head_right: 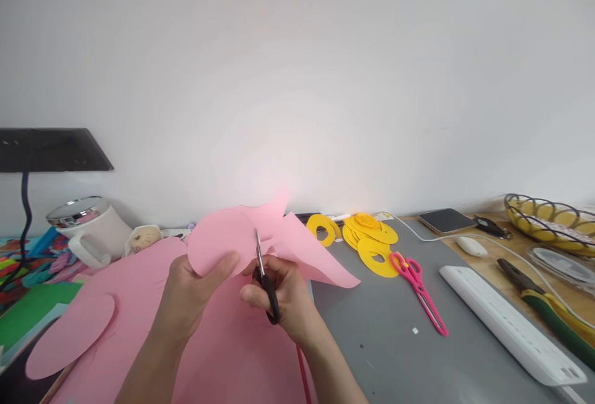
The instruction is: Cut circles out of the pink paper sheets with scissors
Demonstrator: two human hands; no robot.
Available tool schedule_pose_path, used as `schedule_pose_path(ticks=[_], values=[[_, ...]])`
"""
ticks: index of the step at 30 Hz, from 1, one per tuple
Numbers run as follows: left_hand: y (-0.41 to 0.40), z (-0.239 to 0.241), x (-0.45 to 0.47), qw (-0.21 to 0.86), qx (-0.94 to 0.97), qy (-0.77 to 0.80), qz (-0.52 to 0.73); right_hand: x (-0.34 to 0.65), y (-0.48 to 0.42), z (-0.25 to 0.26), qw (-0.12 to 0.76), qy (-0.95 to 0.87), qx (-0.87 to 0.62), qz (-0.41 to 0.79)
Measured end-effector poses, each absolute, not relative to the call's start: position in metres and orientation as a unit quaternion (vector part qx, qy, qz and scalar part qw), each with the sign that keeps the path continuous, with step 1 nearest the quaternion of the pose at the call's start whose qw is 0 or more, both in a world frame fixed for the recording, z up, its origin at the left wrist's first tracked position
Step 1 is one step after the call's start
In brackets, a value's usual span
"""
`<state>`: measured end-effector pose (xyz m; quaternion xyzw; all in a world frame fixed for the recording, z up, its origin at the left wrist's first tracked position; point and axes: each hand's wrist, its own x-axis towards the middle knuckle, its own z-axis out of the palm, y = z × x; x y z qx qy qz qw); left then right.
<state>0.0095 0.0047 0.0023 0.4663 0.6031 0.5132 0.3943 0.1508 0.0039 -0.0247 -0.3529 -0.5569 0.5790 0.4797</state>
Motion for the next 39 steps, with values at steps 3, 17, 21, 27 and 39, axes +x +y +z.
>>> schedule_pose_path(ticks=[3, 17, 21, 27, 39], values=[[0.005, 0.001, 0.008, 0.393, 0.465, 0.607, 0.511, 0.15, 0.003, -0.024, 0.479, -0.547, -0.363, 0.583], [0.009, -0.002, 0.001, 0.415, 0.47, 0.59, 0.509, 0.149, 0.002, -0.027, 0.469, -0.513, -0.389, 0.604], [0.008, 0.002, 0.003, 0.415, 0.47, 0.581, 0.519, 0.147, 0.0, -0.027, 0.47, -0.513, -0.389, 0.604], [-0.003, 0.019, 0.016, 0.408, 0.432, 0.616, 0.517, 0.146, 0.002, -0.025, 0.47, -0.531, -0.372, 0.599], [-0.004, 0.021, 0.012, 0.406, 0.468, 0.634, 0.464, 0.149, 0.006, -0.025, 0.5, -0.568, -0.318, 0.571]])
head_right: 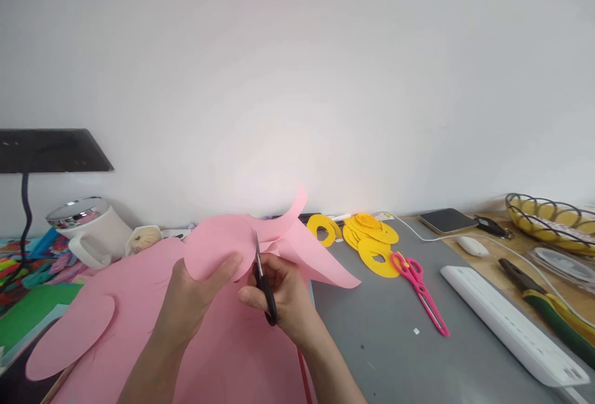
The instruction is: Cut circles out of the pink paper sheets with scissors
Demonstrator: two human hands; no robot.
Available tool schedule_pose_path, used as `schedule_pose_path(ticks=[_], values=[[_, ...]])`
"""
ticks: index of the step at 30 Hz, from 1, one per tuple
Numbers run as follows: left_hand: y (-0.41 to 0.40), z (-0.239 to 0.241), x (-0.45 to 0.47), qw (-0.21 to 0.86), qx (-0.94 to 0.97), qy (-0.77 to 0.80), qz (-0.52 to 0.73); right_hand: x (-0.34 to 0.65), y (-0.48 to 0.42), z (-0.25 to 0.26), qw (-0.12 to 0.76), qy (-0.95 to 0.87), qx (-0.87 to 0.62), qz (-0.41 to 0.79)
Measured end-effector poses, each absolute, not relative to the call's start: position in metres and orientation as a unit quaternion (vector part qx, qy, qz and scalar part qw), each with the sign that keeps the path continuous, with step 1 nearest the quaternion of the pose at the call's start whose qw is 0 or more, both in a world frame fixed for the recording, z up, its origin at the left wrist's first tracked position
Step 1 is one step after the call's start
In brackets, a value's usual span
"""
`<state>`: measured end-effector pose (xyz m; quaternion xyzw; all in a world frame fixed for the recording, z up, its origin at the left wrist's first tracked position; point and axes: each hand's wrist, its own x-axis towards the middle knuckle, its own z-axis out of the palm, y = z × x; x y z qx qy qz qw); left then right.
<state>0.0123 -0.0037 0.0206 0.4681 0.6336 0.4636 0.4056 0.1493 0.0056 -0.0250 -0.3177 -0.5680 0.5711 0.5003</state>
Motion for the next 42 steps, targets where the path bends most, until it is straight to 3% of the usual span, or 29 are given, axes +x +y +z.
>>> schedule_pose_path(ticks=[42], values=[[-0.0001, 0.0143, 0.0096, 0.42, 0.462, 0.606, 0.493, 0.1495, 0.0034, -0.0237, 0.48, -0.565, -0.359, 0.567]])
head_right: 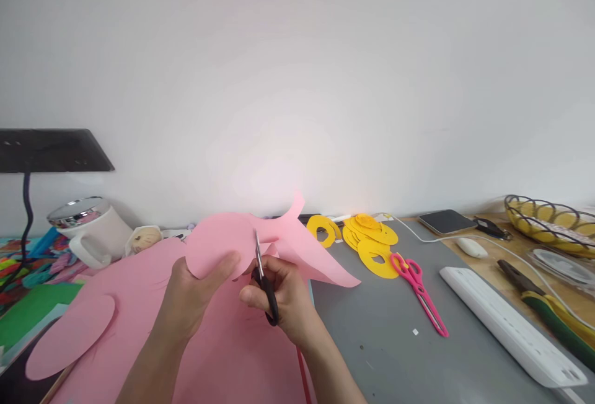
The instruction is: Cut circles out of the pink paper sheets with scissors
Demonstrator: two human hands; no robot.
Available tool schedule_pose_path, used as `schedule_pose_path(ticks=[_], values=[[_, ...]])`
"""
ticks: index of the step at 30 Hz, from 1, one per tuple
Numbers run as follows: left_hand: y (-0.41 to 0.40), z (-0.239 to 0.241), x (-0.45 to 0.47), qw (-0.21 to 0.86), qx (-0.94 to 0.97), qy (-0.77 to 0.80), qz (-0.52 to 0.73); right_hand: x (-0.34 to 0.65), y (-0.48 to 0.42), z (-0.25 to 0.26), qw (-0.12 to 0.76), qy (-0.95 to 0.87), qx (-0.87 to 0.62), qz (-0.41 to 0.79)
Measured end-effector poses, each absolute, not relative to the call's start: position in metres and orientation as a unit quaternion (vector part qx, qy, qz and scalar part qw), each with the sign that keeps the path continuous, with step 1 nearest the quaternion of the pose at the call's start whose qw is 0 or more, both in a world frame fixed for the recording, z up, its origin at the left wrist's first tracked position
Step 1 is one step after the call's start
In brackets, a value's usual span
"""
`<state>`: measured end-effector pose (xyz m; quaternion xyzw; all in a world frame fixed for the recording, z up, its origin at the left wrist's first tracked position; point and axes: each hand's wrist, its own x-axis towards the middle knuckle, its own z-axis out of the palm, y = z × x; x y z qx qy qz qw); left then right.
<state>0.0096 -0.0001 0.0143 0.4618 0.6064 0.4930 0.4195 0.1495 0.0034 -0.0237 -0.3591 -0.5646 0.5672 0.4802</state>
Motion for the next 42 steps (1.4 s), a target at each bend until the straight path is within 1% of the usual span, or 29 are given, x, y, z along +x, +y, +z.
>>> schedule_pose_path(ticks=[20, 27, 34, 37, 42], values=[[0.002, 0.012, 0.005, 0.437, 0.458, 0.583, 0.508, 0.148, 0.004, -0.024, 0.479, -0.545, -0.36, 0.587], [0.004, 0.005, 0.006, 0.408, 0.461, 0.595, 0.517, 0.149, 0.004, -0.028, 0.477, -0.543, -0.361, 0.589], [0.008, -0.001, 0.003, 0.382, 0.452, 0.588, 0.551, 0.148, 0.003, -0.029, 0.469, -0.521, -0.375, 0.606], [0.007, 0.003, 0.004, 0.38, 0.448, 0.59, 0.555, 0.147, 0.002, -0.028, 0.468, -0.515, -0.38, 0.61], [-0.001, 0.017, 0.012, 0.407, 0.435, 0.595, 0.539, 0.144, 0.0, -0.024, 0.466, -0.534, -0.366, 0.602]])
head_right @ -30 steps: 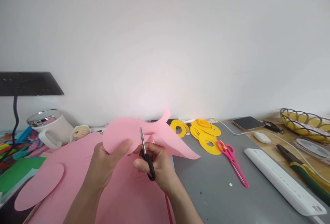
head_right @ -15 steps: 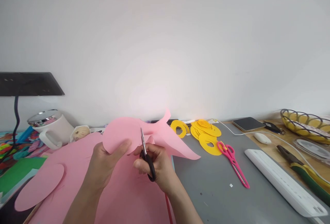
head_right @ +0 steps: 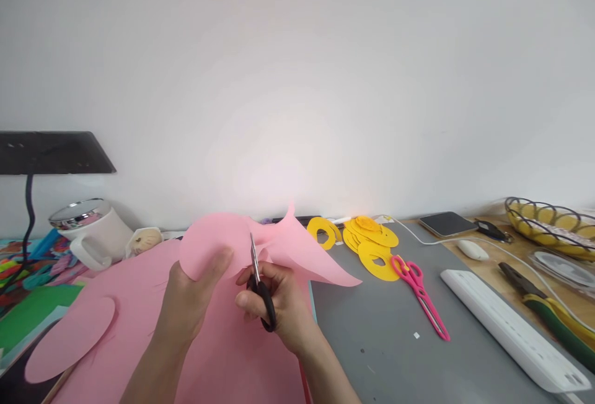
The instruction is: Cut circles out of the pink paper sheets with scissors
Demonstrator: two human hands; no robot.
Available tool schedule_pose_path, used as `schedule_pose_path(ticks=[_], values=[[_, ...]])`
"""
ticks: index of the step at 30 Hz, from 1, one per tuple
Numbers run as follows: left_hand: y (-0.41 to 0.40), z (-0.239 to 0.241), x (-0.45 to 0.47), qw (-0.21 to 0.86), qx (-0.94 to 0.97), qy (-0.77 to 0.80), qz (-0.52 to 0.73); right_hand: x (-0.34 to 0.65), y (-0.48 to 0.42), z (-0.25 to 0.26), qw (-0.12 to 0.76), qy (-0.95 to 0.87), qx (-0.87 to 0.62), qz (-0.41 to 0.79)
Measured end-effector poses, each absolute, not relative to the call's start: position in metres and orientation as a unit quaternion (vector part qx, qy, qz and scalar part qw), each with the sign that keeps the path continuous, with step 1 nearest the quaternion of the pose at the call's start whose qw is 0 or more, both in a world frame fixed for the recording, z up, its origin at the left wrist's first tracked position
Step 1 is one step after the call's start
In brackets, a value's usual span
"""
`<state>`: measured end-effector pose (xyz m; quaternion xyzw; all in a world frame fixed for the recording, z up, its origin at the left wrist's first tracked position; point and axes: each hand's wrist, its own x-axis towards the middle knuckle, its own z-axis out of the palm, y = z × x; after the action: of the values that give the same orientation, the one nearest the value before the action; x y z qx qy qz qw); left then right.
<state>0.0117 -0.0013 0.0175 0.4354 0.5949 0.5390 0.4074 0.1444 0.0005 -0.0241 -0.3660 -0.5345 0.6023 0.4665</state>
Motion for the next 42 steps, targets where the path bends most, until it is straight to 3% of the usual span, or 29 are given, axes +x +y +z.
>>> schedule_pose_path(ticks=[12, 42], values=[[-0.0039, 0.0188, 0.0107, 0.393, 0.456, 0.658, 0.452, 0.1485, 0.0047, -0.0239, 0.501, -0.539, -0.325, 0.595], [-0.001, 0.0157, 0.0095, 0.416, 0.453, 0.609, 0.5, 0.1485, 0.0043, -0.0245, 0.482, -0.554, -0.348, 0.582]])
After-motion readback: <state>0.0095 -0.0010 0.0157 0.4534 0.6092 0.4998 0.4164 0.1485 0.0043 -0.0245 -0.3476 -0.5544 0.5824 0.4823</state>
